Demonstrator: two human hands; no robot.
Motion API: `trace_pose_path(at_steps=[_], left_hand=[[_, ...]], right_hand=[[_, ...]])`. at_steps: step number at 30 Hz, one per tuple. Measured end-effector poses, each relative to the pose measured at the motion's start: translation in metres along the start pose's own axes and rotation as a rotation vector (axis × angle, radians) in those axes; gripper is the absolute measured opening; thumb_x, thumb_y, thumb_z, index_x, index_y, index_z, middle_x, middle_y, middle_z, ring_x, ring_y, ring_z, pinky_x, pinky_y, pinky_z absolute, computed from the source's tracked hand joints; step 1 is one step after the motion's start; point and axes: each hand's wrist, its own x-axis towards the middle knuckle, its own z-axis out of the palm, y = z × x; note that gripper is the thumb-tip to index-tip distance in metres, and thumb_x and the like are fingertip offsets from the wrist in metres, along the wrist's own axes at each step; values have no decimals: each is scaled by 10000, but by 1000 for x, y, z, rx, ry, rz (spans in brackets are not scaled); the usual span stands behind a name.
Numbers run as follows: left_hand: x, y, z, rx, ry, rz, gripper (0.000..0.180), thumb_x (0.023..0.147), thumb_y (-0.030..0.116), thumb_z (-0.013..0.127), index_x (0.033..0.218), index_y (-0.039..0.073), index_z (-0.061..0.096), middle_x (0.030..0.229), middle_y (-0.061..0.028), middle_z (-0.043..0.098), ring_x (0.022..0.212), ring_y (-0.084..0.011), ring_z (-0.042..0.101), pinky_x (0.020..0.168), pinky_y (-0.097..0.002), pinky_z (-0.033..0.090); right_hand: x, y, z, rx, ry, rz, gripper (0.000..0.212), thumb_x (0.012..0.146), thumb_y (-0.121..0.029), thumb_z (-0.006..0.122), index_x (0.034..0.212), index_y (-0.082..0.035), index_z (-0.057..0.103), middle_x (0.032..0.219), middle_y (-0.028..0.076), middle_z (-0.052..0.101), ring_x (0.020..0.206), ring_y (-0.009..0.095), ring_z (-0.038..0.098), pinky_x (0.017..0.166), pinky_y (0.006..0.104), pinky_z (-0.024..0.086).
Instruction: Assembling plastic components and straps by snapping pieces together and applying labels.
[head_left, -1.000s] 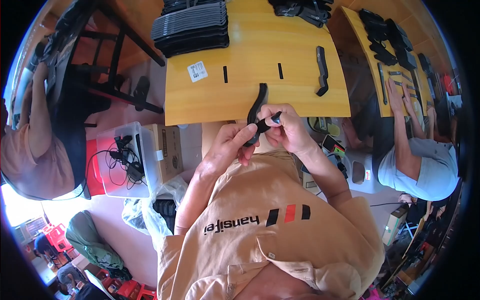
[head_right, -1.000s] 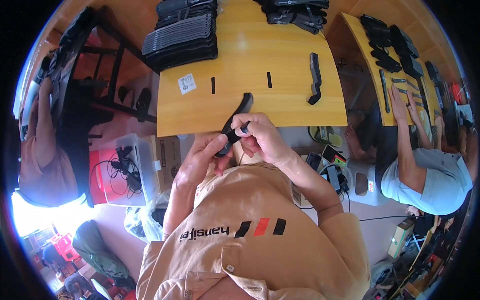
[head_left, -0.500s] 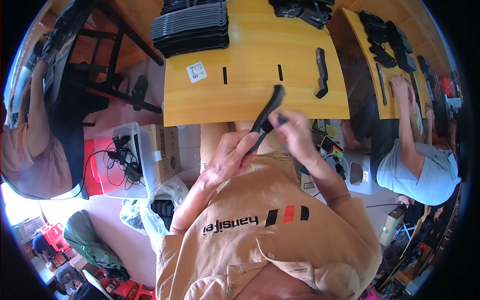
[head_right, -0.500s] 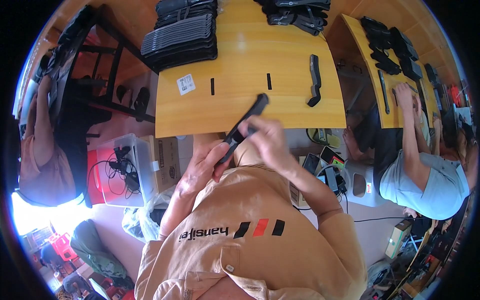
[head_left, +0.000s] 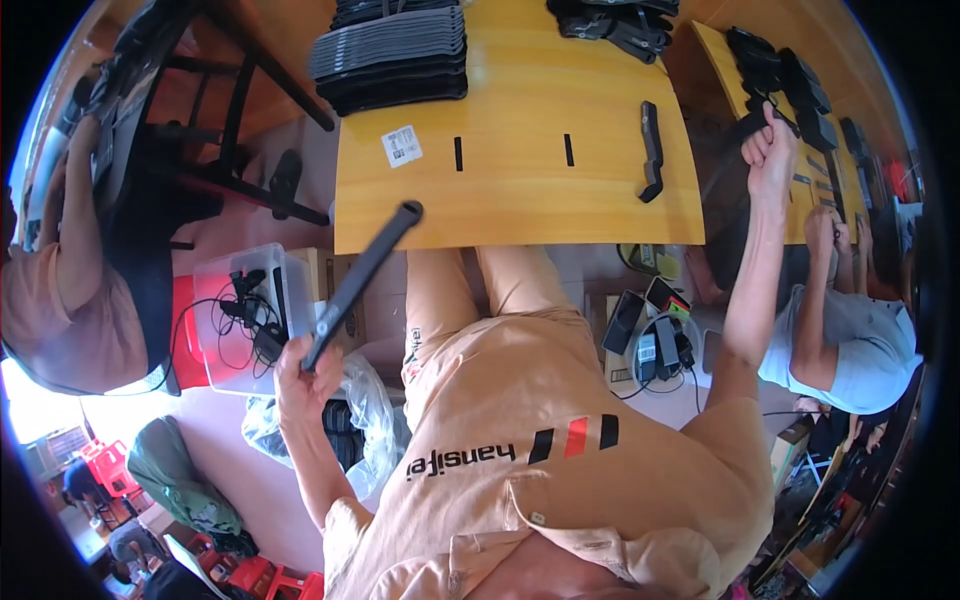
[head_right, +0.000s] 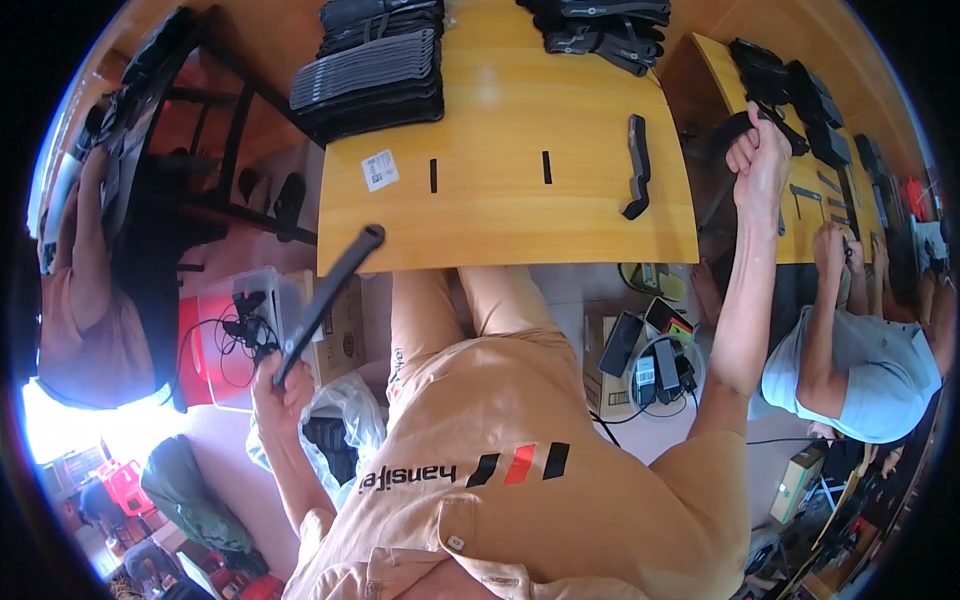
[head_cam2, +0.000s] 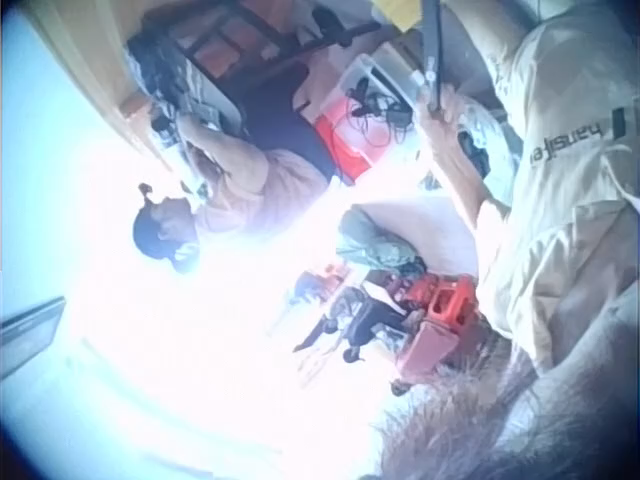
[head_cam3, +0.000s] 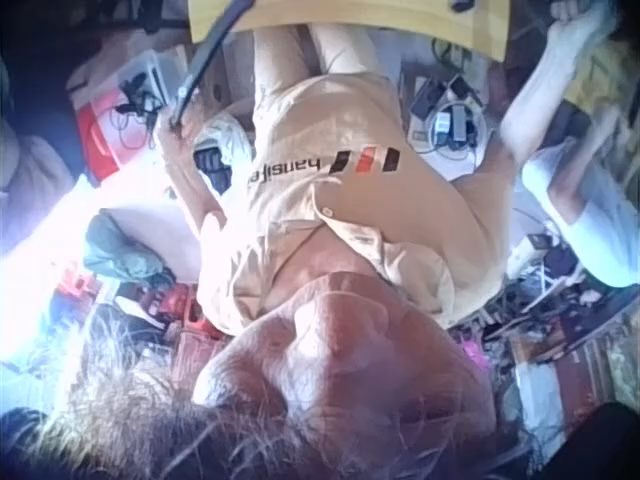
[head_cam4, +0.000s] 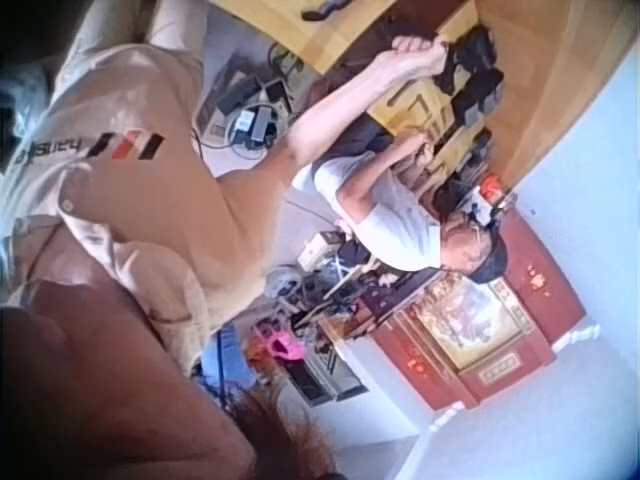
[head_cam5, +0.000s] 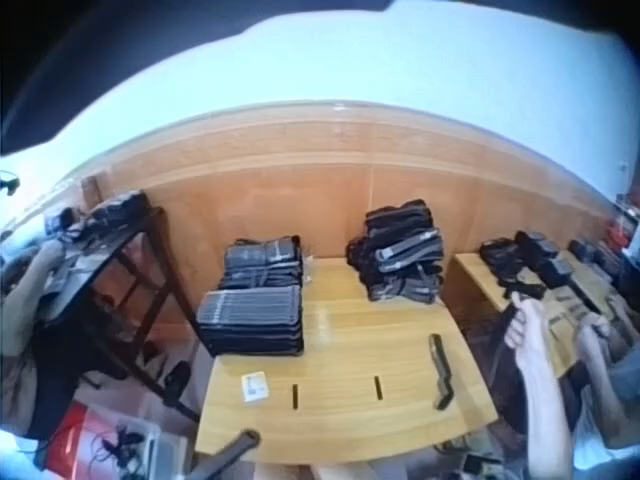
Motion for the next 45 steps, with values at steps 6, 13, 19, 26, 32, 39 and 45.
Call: trace_pose_path(at_steps=[6, 13, 19, 26, 32, 39, 45], left_hand=[[61, -15, 37, 95, 207, 151, 390, 916, 379, 446, 799, 16, 529, 538, -10, 383, 447, -99, 361, 401, -231, 271], [134, -69, 8, 113, 176, -122, 530, 934, 471, 349, 949, -13, 564, 639, -75, 580, 480, -131, 541, 440, -210, 434], [137, -73, 18, 368, 370, -265, 746, 894, 613, 220, 927, -39, 581, 687, -149, 637, 532, -166, 620, 452, -218, 487], [119, -59, 19, 894, 816, 205, 536, 925, 458, 401, 892, -28, 627, 719, -128, 637, 572, -139, 590, 522, -224, 458], [117, -12, 140, 1009, 116, 882, 266, 908, 161, 456, 1027, -21, 610, 886, -124, 639, 941, -223, 566, 855, -356, 412], [158, -28, 151, 818, -525, 101, 254, 919, 222, 485, 956, 0, 604, 778, -70, 594, 731, -144, 546, 678, -276, 430], [166, -33, 145, 717, -416, 72, 192, 899, 192, 543, 843, 10, 568, 674, 26, 490, 624, -38, 441, 565, -189, 378]], right_hand=[[-40, -21, 26, -519, -543, -200, 142, 874, -128, 420, 784, -43, 490, 547, -46, 356, 454, 26, 344, 448, 177, 295], [-83, -26, 51, -808, -664, -510, 179, 838, 41, 540, 996, 14, 620, 764, 59, 611, 648, 71, 547, 561, 211, 436], [-75, -3, 28, -495, -684, -284, 197, 858, 44, 516, 1033, 44, 607, 755, 55, 587, 646, 74, 557, 578, 204, 455], [-86, -3, 38, -642, -821, -376, 237, 769, 95, 544, 985, 39, 624, 710, 88, 571, 624, 128, 571, 593, 244, 476], [-123, 8, 69, -863, -1118, -798, 263, 710, 6, 608, 950, -81, 672, 658, 41, 514, 590, 171, 553, 502, 269, 450], [-132, 24, 71, -890, -1098, -997, 325, 681, -63, 616, 998, -121, 657, 640, 18, 441, 565, 164, 508, 496, 273, 458], [-138, 66, 63, -419, -955, -245, 284, 751, 27, 581, 1022, -38, 632, 757, 48, 561, 645, 139, 570, 551, 232, 468]])
